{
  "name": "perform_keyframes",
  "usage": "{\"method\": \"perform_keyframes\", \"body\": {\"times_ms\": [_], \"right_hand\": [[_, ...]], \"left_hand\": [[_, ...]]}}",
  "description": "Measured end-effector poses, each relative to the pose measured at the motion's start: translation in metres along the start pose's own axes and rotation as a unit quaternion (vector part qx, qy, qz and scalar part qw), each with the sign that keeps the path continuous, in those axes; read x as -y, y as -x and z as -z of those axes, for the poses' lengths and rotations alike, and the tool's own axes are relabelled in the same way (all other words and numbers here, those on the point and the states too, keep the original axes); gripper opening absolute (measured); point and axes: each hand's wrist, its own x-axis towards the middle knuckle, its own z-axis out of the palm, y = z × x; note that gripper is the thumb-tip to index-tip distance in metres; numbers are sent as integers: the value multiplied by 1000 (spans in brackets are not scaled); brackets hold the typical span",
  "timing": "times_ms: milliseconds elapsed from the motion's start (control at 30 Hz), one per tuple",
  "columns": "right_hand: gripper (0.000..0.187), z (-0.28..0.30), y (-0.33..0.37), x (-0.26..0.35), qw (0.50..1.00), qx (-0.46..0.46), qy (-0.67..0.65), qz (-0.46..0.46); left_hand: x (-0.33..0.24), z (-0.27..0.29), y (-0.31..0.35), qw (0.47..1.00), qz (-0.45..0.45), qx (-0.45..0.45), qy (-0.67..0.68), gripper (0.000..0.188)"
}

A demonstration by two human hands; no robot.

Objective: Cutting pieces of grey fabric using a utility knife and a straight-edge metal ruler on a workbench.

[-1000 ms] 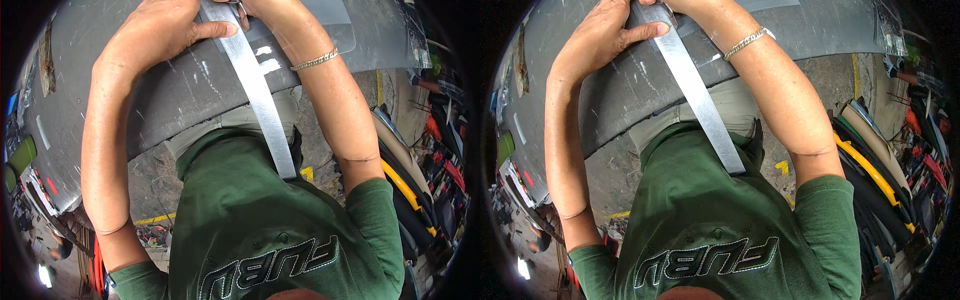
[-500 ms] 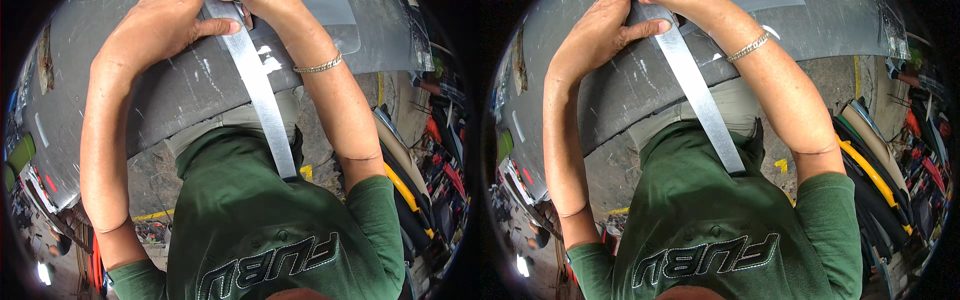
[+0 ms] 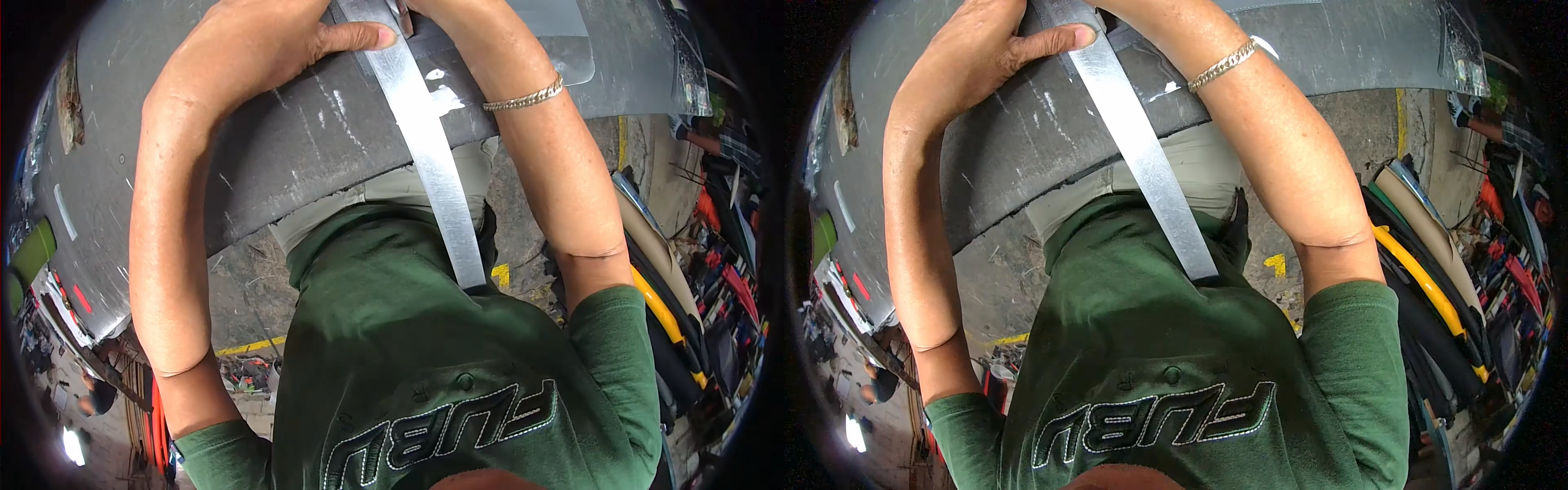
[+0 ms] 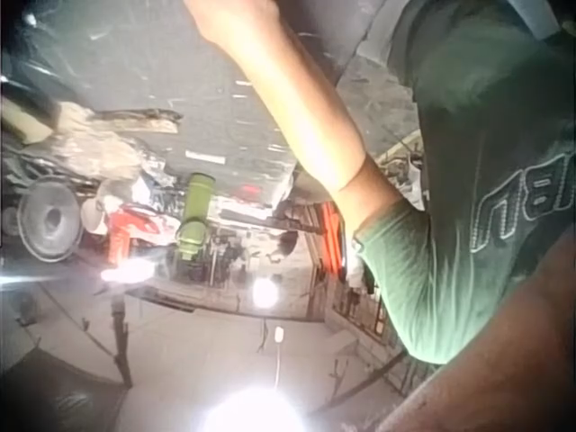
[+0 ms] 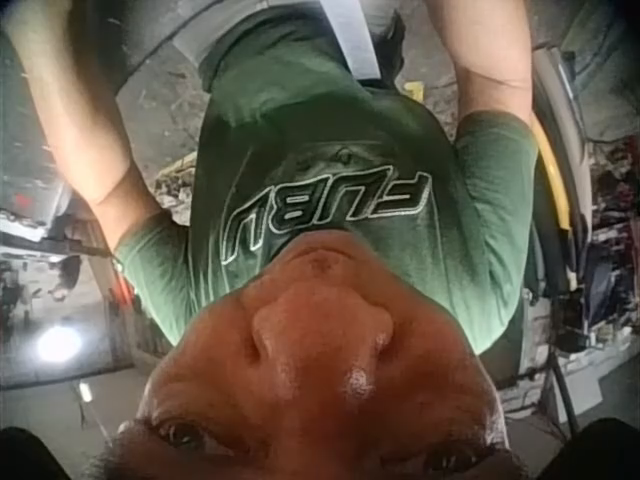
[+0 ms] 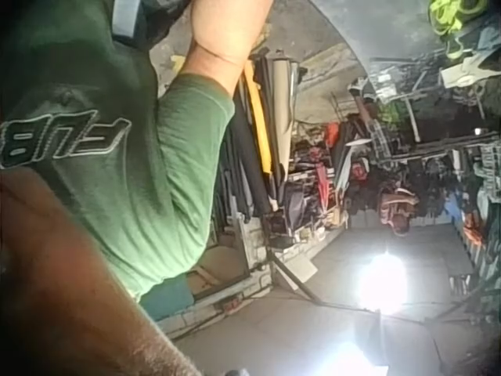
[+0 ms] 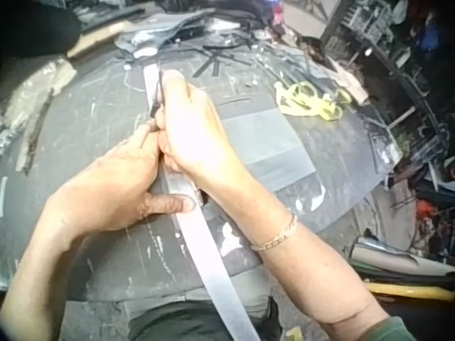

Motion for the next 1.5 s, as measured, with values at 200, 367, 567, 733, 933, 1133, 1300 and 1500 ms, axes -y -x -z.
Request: {"method": "perform_keyframes", "body": {"times_ms": [200, 367, 567, 733, 933, 1133, 1300, 1500], "right_hand": [[38, 5, -12, -34, 945, 65, -206, 246], [41, 16, -13, -29, 956, 90, -249, 125], [40, 76, 44, 46, 901, -38, -249, 354], [49, 143, 94, 5, 918, -218, 79, 321], [52, 234, 125, -143, 944, -83, -259, 186], [34, 144, 174, -211, 731, 221, -642, 75], [27, 121, 180, -180, 835, 229, -495, 80], [34, 82, 208, -196, 995, 21, -59, 82]], "left_hand": [[-19, 15, 6, 1000, -12, 3, -4, 92], [-4, 2, -4, 997, -49, 13, 58, 90], [14, -5, -3, 990, -119, -67, 39, 106], [36, -28, -3, 977, -130, -163, 42, 108], [35, -73, -32, 941, -186, -271, 84, 118], [30, -90, -17, 938, -155, -279, 135, 120], [35, -84, -15, 955, -131, -232, 130, 117], [20, -75, -41, 942, -188, -266, 78, 114]]}}
